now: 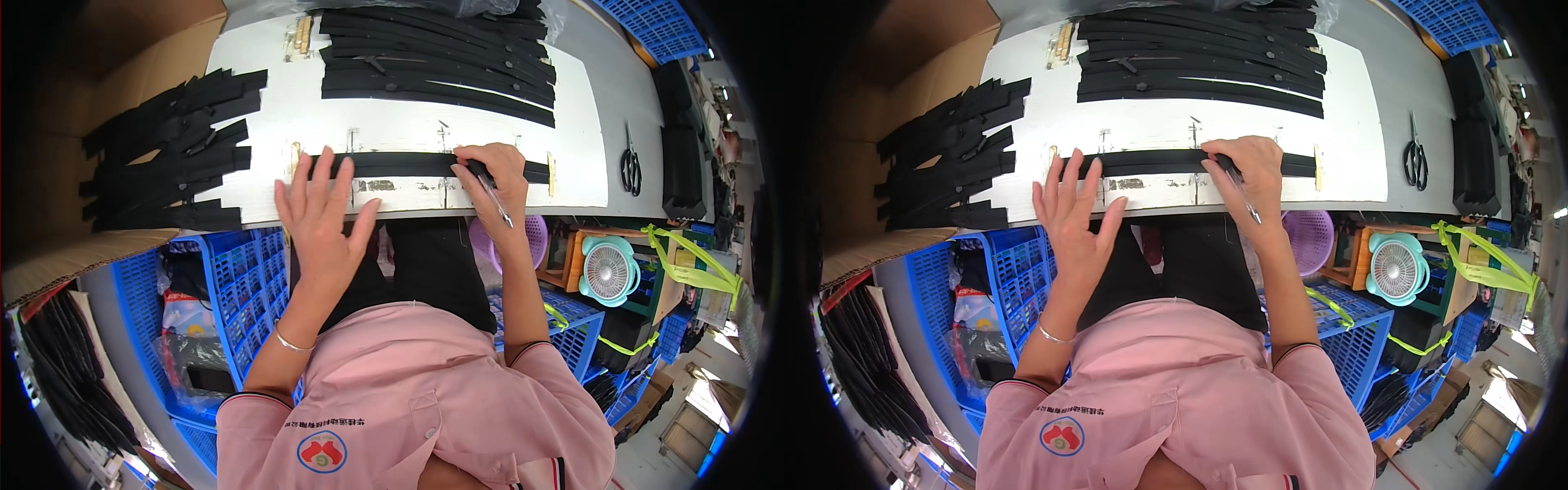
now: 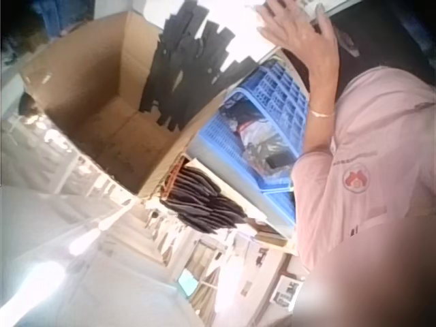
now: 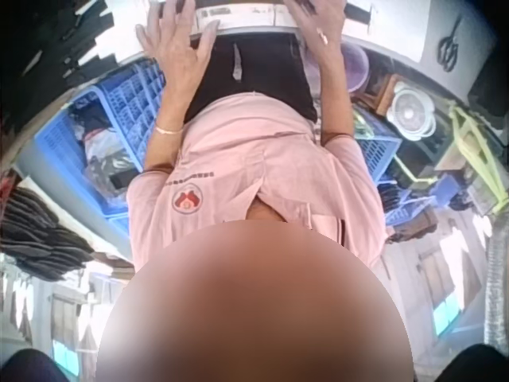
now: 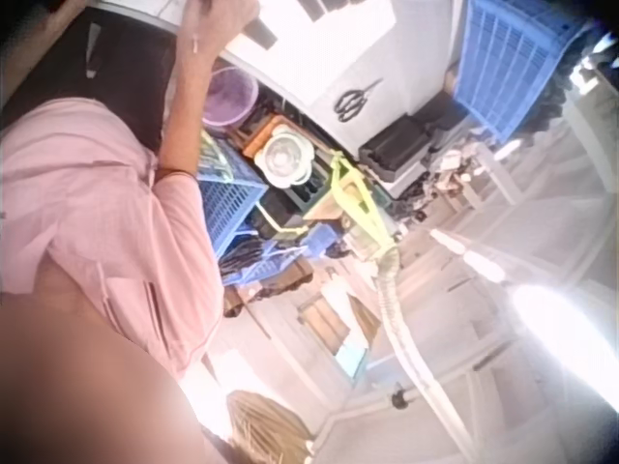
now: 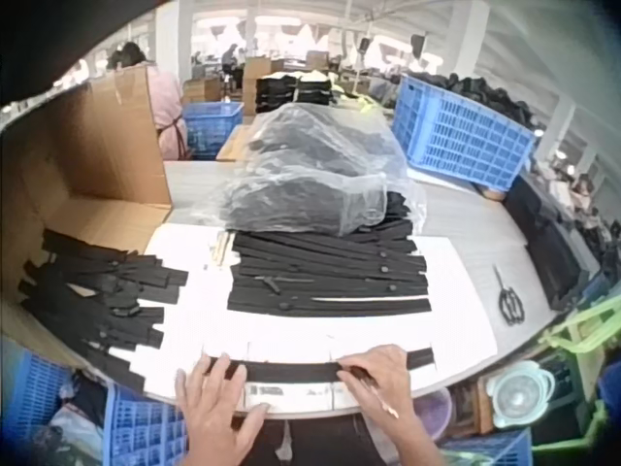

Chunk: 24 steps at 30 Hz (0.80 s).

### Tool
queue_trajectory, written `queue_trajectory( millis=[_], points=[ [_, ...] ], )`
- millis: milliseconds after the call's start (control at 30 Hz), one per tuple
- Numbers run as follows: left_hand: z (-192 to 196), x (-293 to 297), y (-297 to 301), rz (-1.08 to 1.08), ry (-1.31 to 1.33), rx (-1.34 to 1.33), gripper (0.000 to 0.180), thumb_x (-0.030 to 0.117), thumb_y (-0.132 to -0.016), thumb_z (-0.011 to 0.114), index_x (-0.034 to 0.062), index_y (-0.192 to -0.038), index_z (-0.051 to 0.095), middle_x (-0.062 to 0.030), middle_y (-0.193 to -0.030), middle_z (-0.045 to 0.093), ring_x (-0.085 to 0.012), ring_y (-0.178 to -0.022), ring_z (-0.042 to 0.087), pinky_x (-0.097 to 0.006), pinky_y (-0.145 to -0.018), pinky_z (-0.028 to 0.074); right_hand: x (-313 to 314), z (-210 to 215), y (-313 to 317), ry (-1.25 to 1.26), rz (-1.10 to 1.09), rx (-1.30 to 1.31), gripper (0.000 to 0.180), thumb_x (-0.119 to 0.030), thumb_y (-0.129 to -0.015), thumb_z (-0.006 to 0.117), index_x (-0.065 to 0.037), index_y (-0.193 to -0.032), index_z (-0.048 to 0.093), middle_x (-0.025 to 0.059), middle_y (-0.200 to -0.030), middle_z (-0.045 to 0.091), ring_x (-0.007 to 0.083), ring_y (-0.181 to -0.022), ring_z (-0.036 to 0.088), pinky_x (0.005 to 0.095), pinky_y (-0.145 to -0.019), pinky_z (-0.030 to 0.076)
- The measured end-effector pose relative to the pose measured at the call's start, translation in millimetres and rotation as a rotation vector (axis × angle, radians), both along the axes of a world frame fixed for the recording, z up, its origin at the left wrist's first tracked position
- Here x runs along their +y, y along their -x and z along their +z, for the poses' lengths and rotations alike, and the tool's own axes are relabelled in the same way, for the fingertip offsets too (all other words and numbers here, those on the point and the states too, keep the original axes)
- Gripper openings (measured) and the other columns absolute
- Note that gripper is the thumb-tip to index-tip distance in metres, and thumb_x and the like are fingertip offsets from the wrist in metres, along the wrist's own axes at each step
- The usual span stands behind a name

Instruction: Marking specific measurement points on black zippers using a guide template and a pen.

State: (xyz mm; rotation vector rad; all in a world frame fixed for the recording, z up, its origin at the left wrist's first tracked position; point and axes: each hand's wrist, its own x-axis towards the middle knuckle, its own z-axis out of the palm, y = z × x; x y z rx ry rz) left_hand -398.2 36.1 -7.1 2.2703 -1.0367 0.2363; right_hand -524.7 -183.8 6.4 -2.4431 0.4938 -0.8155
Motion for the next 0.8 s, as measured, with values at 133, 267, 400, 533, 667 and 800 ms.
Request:
queue_trajectory(
  millis=[133, 267, 400, 533, 667, 800],
  points=[
    [9.1, -45.6, 10.5, -0.194, 0.224, 0.087, 0.040, 0.015, -0.088, 0.079, 0.0066, -0.126, 0.072, -0.0113, -0.134, 0.066, -0.0314, -0.126, 0.057, -0.046, -0.112, 0.036, 0.0, 1.1, -2.2, 0.011, 0.025, -0.049, 0.024, -0.005, -0.081, 0.079, -0.012, -0.103, 0.076, -0.0006, -0.087, 0.069, 0.0215, -0.092, 0.061, 0.0379, -0.096, 0.038],
    [0.6, -81.8, 10.0, -0.291, 0.266, 0.179, 0.018, 0.008, -0.085, 0.079, 0.0048, -0.103, 0.077, -0.0060, -0.106, 0.070, -0.0261, -0.098, 0.063, -0.037, -0.092, 0.044, -1.9, 0.8, -2.0, -0.013, 0.025, -0.005, 0.022, -0.007, -0.082, 0.080, -0.012, -0.104, 0.076, -0.0003, -0.087, 0.070, 0.0217, -0.092, 0.061, 0.0398, -0.099, 0.038],
    [-3.5, -88.5, 9.0, -0.267, 0.262, 0.151, 0.012, 0.007, -0.085, 0.078, 0.0060, -0.097, 0.077, -0.0028, -0.100, 0.069, -0.0235, -0.093, 0.061, -0.036, -0.087, 0.043, -4.6, 3.6, -3.4, -0.085, -0.010, -0.023, 0.012, -0.011, -0.090, 0.076, -0.011, -0.102, 0.076, 0.0015, -0.086, 0.070, 0.0206, -0.091, 0.061, 0.0418, -0.103, 0.038],
    [-5.3, -89.6, 9.4, -0.270, 0.300, 0.145, 0.010, 0.006, -0.083, 0.078, 0.0066, -0.092, 0.074, -0.0016, -0.100, 0.066, -0.0232, -0.093, 0.059, -0.037, -0.086, 0.043, 2.3, 1.7, -16.4, -0.236, -0.060, -0.103, 0.008, -0.015, -0.095, 0.073, -0.008, -0.098, 0.076, 0.0030, -0.080, 0.070, 0.0186, -0.079, 0.055, 0.0374, -0.092, 0.043],
    [-5.5, -90.6, 9.8, -0.266, 0.315, 0.155, 0.009, 0.006, -0.083, 0.078, 0.0062, -0.091, 0.074, -0.0019, -0.099, 0.066, -0.0232, -0.092, 0.059, -0.037, -0.086, 0.043, -0.8, -9.6, -17.4, -0.325, -0.051, -0.074, 0.009, -0.015, -0.094, 0.074, -0.007, -0.092, 0.073, 0.0028, -0.079, 0.070, 0.0205, -0.075, 0.052, 0.0353, -0.081, 0.043],
    [-6.4, -90.2, 9.5, -0.261, 0.317, 0.152, 0.009, 0.006, -0.083, 0.078, 0.0059, -0.091, 0.074, -0.0022, -0.099, 0.067, -0.0230, -0.092, 0.059, -0.037, -0.086, 0.043, -2.7, -8.2, -19.1, -0.239, -0.008, -0.070, 0.009, -0.015, -0.092, 0.074, -0.006, -0.090, 0.072, 0.0033, -0.078, 0.069, 0.0221, -0.074, 0.052, 0.0347, -0.081, 0.042]
  ],
)
